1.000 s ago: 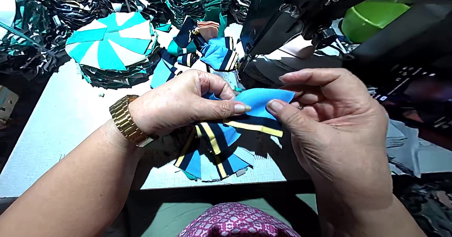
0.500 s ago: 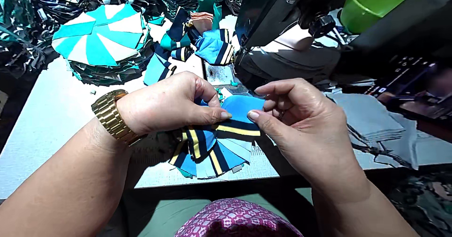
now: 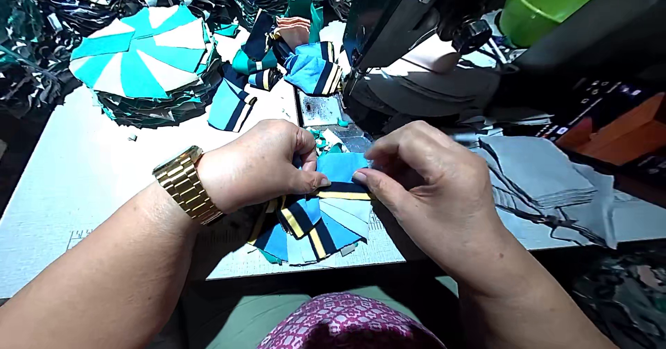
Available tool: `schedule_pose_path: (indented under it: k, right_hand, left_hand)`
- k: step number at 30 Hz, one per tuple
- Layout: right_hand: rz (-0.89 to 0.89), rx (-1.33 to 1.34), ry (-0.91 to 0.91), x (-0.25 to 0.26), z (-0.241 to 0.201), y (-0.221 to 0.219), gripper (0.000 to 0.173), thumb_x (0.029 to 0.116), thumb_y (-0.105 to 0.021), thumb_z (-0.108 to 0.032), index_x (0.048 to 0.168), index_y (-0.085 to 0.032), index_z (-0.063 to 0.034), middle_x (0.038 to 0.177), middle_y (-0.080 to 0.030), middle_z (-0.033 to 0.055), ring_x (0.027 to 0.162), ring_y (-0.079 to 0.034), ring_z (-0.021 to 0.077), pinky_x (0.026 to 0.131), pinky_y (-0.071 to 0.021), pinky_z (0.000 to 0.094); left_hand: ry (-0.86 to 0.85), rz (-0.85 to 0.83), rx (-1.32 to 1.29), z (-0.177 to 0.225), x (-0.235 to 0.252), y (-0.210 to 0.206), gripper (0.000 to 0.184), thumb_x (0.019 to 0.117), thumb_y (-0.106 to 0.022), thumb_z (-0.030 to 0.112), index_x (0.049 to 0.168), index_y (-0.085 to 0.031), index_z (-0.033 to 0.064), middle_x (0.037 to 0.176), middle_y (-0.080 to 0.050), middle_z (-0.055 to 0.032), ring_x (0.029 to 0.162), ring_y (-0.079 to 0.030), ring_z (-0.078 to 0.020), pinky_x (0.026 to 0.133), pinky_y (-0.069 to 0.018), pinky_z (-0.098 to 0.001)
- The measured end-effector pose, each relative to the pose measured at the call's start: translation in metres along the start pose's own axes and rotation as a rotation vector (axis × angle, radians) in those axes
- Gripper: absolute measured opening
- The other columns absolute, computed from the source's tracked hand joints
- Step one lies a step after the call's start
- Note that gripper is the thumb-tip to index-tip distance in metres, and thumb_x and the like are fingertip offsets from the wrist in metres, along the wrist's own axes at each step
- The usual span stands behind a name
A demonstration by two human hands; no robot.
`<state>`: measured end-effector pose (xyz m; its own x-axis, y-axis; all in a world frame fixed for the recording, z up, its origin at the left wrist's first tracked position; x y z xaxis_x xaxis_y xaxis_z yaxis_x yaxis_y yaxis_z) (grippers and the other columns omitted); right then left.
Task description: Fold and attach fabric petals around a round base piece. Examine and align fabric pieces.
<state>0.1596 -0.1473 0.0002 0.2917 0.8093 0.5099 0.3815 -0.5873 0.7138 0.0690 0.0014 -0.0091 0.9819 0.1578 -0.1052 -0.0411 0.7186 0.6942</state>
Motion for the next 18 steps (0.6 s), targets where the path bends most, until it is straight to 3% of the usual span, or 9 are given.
schedule_pose_path:
  k: [5,7,12,15,18]
  right_hand:
    - [-0.164,0.026,0.121,-0.004,-0.013,-0.018,0.023,0.0959,-0.065,-0.016,0.114,-0.078,-0.0082,0.1,-0.059,0.0047,0.088,-0.057,0.0112,0.072,-0.0498,0.0212]
    - [-0.186,-0.027,0.125,-0.005,-0.016,-0.019,0.025,0.0971,-0.062,-0.018,0.115,-0.078,-0.0091,0.096,-0.058,0.0036,0.084,-0.056,0.0109,0.069,-0.0477,0.0207]
    - [-0.202,-0.103,0.1,-0.007,-0.026,-0.014,0.026,0.0979,-0.06,-0.025,0.112,-0.078,-0.0121,0.09,-0.056,-0.0007,0.074,-0.053,0.0063,0.059,-0.0442,0.018]
    - [-0.188,-0.023,0.177,-0.004,-0.034,-0.015,0.023,0.0968,-0.061,-0.016,0.11,-0.078,-0.0105,0.093,-0.058,0.0022,0.08,-0.055,0.0097,0.065,-0.0468,0.0206]
    - [-0.244,0.02,0.186,-0.001,-0.033,-0.03,0.019,0.0955,-0.061,-0.009,0.104,-0.078,-0.0096,0.097,-0.056,0.0048,0.085,-0.056,0.013,0.067,-0.05,0.0236]
  left_hand:
    - [-0.027,0.013,-0.13,0.0,-0.004,0.015,0.015,0.0923,-0.075,0.021,0.084,-0.066,0.0133,0.069,-0.063,0.0033,0.061,-0.059,-0.0036,0.053,-0.046,-0.0193]
    - [-0.052,0.047,-0.264,0.0,-0.008,0.026,0.01,0.0924,-0.073,0.018,0.09,-0.066,0.0114,0.071,-0.065,0.0014,0.062,-0.062,-0.0048,0.053,-0.0498,-0.0192]
    - [-0.011,0.146,-0.74,-0.005,-0.013,0.043,0.014,0.0988,-0.06,0.004,0.111,-0.059,0.0107,0.09,-0.072,-0.0026,0.076,-0.071,-0.0071,0.067,-0.061,-0.0223]
    - [-0.023,0.14,-0.868,-0.009,-0.011,0.042,0.017,0.1044,-0.049,0.006,0.118,-0.057,0.0127,0.093,-0.071,-0.0014,0.081,-0.071,-0.0063,0.072,-0.0605,-0.0217]
    - [0.002,0.133,-0.863,-0.011,-0.012,0.04,0.02,0.1051,-0.049,0.011,0.124,-0.054,0.0146,0.096,-0.071,-0.0014,0.083,-0.071,-0.0078,0.074,-0.0613,-0.0236]
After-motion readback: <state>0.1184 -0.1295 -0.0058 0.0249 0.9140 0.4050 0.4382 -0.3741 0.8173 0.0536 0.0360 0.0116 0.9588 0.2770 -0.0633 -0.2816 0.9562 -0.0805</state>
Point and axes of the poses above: each hand's wrist, its own x-axis towards the middle knuckle, its own y-axis out of the back of the hand, z = x × y, the point moved 7 cm from there along x, towards the middle knuckle
